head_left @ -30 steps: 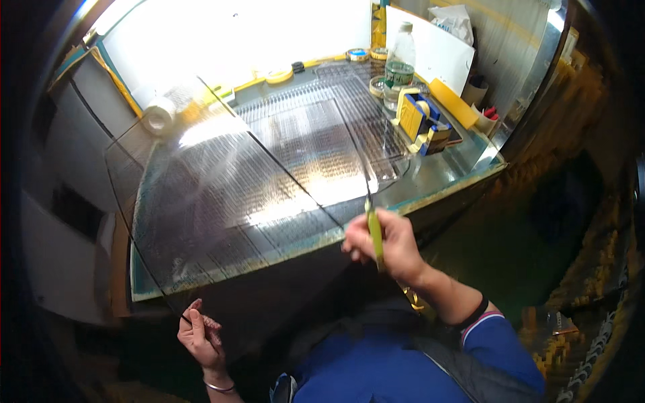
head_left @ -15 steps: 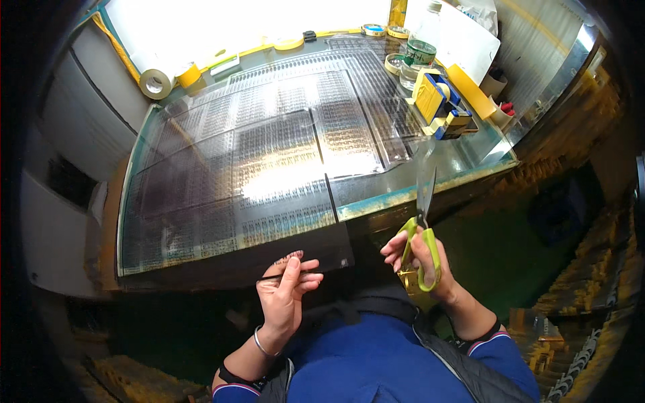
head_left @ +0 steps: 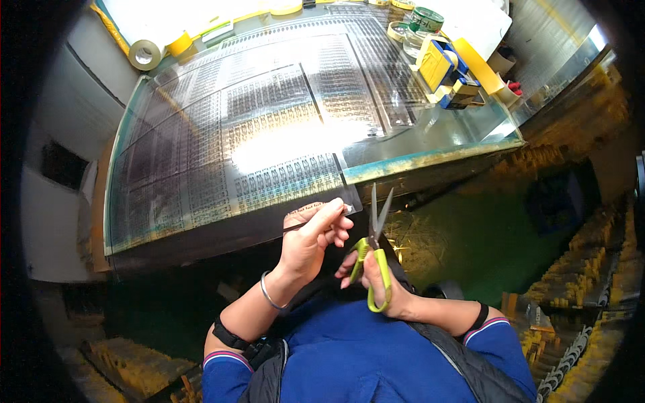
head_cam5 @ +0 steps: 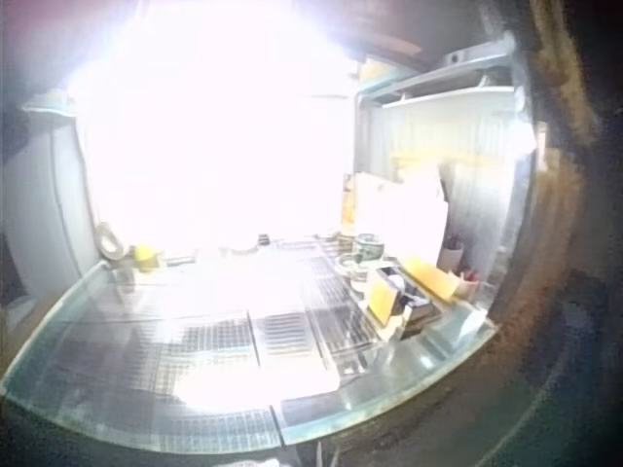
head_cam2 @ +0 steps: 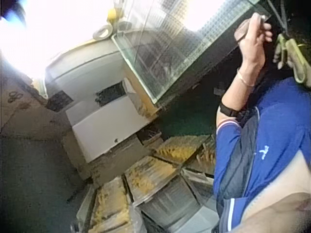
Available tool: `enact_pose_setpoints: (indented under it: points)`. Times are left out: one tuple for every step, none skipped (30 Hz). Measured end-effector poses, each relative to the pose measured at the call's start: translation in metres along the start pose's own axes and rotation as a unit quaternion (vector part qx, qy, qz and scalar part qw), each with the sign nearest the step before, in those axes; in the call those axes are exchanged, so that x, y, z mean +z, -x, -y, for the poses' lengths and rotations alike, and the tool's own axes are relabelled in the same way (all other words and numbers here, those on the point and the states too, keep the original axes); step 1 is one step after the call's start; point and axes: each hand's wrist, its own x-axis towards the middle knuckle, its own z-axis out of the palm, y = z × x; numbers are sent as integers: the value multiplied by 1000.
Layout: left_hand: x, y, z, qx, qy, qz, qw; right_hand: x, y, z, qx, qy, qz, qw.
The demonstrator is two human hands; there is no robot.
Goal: Cutting a semi-transparent patterned plastic sheet with scissors at a workbench.
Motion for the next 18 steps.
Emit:
enact_pose_setpoints:
  points:
    - [5,-1,-1,2,0,-7,1000,1,-1,-1,2,5,-2,1000]
    - [9,-2,-2,3,-1,-15,1000,4,-2,0,4,10,-5,1000]
    - [8,-3,0,10,-5,-1,1000,6,-7,-5,-20,1,-7,1000]
    - [9,-4,1,8,-3,2,1000,8,-8,-6,-19,-9,-14,1000]
    - [9,-5,2,5,-14,7,1000,8,-10,-4,-21,8,-8,1000]
    - [10,-5,3,3,-25,10,1000,9,-13,-3,-23,23,-1,999]
    - [11,-6,4,6,-46,5,999,11,-14,-3,-22,23,-4,999]
    - [15,-5,2,5,-45,6,999,14,-15,-2,-19,48,-31,998]
    - [21,-1,-3,-2,-53,-11,999,17,-16,-2,-16,72,-58,996]
    - [25,0,-5,-9,-61,-29,998,18,-16,-1,-16,71,-59,996]
    - [28,0,-3,-1,-62,-44,997,19,-17,1,-27,87,-69,993]
    - [28,-1,-1,-2,-62,-44,997,19,-18,1,-33,94,-74,992]
    - [27,-2,3,17,-66,-34,997,20,-18,2,-38,102,-78,991]
    - [26,-3,5,35,-70,-25,997,20,-19,2,-34,104,-89,990]
    - [28,-1,4,44,-85,-23,995,20,-19,2,-33,105,-94,989]
    - [29,0,5,45,-86,-23,995,21,-19,2,-32,107,-99,989]
    - [31,1,6,58,-92,-24,994,22,-19,3,-42,95,-99,990]
    - [32,0,7,71,-98,-26,992,22,-20,1,-46,89,-99,990]
